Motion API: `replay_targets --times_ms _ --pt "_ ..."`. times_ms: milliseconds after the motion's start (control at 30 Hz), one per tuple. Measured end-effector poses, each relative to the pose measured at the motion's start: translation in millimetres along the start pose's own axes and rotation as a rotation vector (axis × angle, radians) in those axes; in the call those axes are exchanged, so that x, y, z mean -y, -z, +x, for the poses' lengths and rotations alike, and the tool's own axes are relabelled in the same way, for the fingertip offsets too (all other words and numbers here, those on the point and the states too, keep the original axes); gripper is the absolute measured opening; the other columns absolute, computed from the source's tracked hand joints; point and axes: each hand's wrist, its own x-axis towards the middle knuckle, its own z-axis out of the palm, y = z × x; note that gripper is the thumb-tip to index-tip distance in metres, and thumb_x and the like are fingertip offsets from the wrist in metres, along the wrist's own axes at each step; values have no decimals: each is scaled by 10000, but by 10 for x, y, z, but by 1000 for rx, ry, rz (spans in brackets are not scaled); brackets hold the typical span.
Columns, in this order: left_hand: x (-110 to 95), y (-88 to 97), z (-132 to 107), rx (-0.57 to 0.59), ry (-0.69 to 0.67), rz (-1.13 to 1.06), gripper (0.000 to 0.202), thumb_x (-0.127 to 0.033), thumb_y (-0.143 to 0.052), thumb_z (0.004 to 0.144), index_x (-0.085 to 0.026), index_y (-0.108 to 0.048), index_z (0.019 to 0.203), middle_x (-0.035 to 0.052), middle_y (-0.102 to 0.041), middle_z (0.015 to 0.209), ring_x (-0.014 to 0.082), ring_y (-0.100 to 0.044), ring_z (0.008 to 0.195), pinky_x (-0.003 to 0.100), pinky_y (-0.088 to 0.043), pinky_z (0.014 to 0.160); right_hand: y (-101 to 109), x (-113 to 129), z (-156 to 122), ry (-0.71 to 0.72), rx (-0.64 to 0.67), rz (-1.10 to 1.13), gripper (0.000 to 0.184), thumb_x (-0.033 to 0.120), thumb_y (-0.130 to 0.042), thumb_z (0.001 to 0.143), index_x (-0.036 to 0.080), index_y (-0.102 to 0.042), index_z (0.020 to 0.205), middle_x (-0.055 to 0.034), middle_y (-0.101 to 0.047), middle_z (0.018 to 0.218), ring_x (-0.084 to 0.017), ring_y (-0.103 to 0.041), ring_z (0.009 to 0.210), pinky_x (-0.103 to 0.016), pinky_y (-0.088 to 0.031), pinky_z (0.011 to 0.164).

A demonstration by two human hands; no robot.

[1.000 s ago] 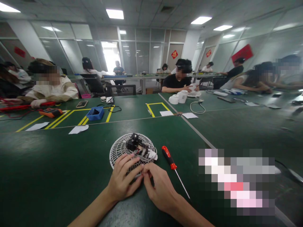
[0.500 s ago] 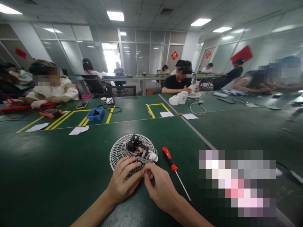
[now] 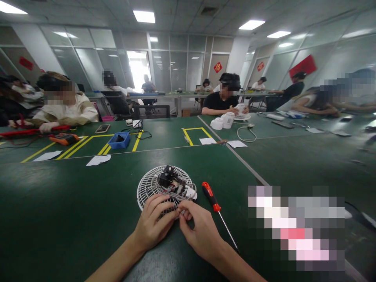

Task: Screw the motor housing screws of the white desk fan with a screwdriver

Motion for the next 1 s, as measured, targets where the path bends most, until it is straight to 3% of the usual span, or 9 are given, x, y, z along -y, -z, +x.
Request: replay_targets --times_ms 1000 --pt "-11 1 27 36 26 -51 135 -76 -637 910 -137 -675 1024 75 -721 1006 237 -621 1131 427 -494 1053 37 41 1 -60 79 44 203 99 -491 945 223 -583 1077 -19 -708 860 -153 -656 669 -249 -510 651"
